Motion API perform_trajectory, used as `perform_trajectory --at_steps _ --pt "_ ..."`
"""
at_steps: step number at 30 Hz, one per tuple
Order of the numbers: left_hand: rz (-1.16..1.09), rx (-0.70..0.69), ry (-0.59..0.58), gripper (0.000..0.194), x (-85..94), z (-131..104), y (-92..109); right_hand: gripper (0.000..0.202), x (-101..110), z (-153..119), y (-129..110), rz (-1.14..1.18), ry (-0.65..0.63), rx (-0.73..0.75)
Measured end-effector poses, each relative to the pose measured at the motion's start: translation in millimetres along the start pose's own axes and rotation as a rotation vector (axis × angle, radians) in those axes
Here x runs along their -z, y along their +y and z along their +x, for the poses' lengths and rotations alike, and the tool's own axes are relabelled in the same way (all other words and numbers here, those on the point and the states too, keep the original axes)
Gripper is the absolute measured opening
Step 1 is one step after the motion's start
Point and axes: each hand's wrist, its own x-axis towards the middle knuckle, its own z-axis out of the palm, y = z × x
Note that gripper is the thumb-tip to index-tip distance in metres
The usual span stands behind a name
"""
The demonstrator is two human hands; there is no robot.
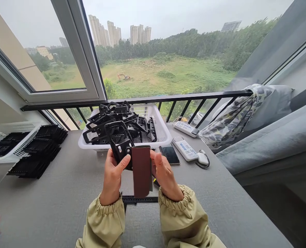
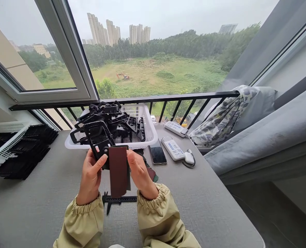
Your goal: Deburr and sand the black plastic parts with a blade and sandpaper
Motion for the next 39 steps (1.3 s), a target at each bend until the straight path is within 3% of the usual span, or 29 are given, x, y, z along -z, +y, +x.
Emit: perform_trajectory --at_steps 2,6,12,16,21,23,25,27,33,39 --pt "0.017 0.032 -0.075 0.036 1.7 -0.9 2.5 0.044 1.3 -0.9 -3.4 0.135 0.094 -0.053" --pt "0.051 0.203 -0.335 0.033 5.4 -2.5 5.6 0.030 4.8 -2.3 -10.9 0.327 0.276 -0.057" --pt "0.054 0.220 -0.497 0.032 9.1 -3.1 2.4 0.029 5.2 -5.0 -9.3 0.336 0.277 0.003" --pt "-0.030 0.083 -0.408 0.037 7.2 -5.1 1.6 0.032 -0.1 -5.6 -6.3 0.268 0.248 -0.065" --pt "0.024 -0.130 -0.107 0.050 4.9 -4.0 -2.7 0.028 -6.6 -3.2 -3.2 0.017 0.128 -0.036" --pt "0.149 -0.226 0.045 0.045 3.8 -2.5 -4.2 0.025 -8.1 -1.9 -2.9 -0.077 0.086 0.006" --pt "0.259 -0.263 0.111 0.031 2.7 -1.8 -4.8 0.025 -9.0 -1.4 -3.4 -0.138 0.054 0.026" --pt "0.322 -0.280 0.117 0.021 2.0 -2.3 -4.7 0.024 -9.4 -1.7 -4.2 -0.167 0.021 0.020" --pt "0.302 -0.293 0.154 0.022 4.2 -5.3 -6.2 0.024 -6.1 -4.5 -6.8 -0.204 0.022 0.047" --pt "0.287 -0.289 -0.140 0.020 13.4 -3.4 -5.2 0.025 1.3 -10.6 -12.1 -0.307 0.025 0.155"
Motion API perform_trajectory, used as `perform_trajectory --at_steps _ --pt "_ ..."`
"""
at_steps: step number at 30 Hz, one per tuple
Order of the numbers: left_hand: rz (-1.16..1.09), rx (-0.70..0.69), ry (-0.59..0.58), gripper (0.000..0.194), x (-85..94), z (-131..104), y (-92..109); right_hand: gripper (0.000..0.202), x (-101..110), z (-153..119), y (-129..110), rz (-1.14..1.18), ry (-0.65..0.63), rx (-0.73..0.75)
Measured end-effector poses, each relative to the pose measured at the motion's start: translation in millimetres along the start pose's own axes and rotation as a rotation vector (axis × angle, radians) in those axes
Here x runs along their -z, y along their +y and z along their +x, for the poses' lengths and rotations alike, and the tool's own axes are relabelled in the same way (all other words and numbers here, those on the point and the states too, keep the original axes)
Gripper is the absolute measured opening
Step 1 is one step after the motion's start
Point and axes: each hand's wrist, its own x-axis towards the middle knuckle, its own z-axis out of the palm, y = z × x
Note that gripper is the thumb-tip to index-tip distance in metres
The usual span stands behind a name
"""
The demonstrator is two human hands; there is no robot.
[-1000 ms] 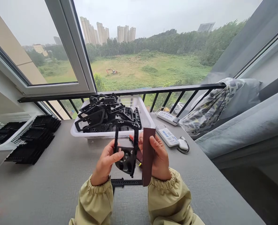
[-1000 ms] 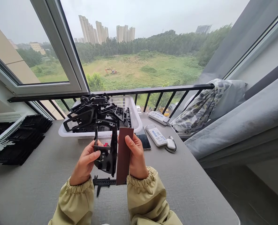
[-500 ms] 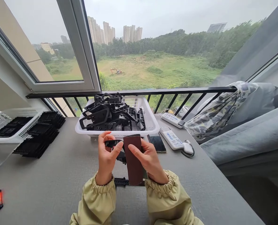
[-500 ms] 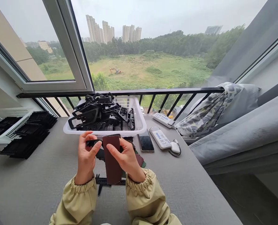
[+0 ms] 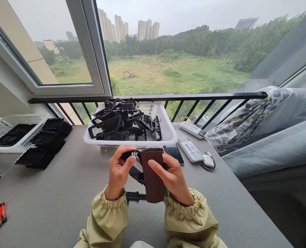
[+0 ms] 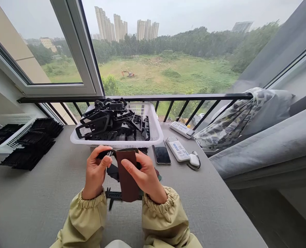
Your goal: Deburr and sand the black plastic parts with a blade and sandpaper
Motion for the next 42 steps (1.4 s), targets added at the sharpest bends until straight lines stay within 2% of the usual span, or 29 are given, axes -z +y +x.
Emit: perform_trajectory --at_steps 4,9,13,17,22,30,34,38,42 --pt "0.032 -0.073 -0.105 0.016 0.4 1.0 4.4 0.020 4.4 -2.0 -4.2 -0.102 0.027 0.085" --pt "0.062 -0.132 -0.103 0.012 -0.9 1.3 9.7 0.014 6.5 -1.5 -8.2 -0.151 -0.022 0.172" --pt "0.097 -0.173 -0.137 0.009 0.5 1.6 9.7 0.020 8.7 -1.9 -10.2 -0.179 -0.031 0.239" --pt "0.126 -0.200 -0.120 0.010 0.4 1.7 9.3 0.022 11.4 -4.0 -12.1 -0.166 -0.088 0.302" --pt "0.128 -0.224 -0.112 0.010 0.5 1.5 9.6 0.022 10.1 -3.5 -11.9 -0.203 0.020 0.268" --pt "0.126 -0.243 -0.132 0.011 1.0 1.0 9.6 0.022 11.3 -2.3 -12.0 -0.188 -0.088 0.309" --pt "0.134 -0.251 -0.122 0.011 -0.1 1.5 10.6 0.024 10.9 -2.5 -12.2 -0.192 -0.018 0.301" --pt "0.144 -0.245 -0.098 0.011 -0.2 1.5 11.0 0.022 10.5 -2.7 -11.9 -0.170 -0.091 0.305" --pt "0.133 -0.248 -0.109 0.011 -0.2 1.2 10.6 0.020 10.4 -2.4 -13.1 -0.192 0.006 0.257"
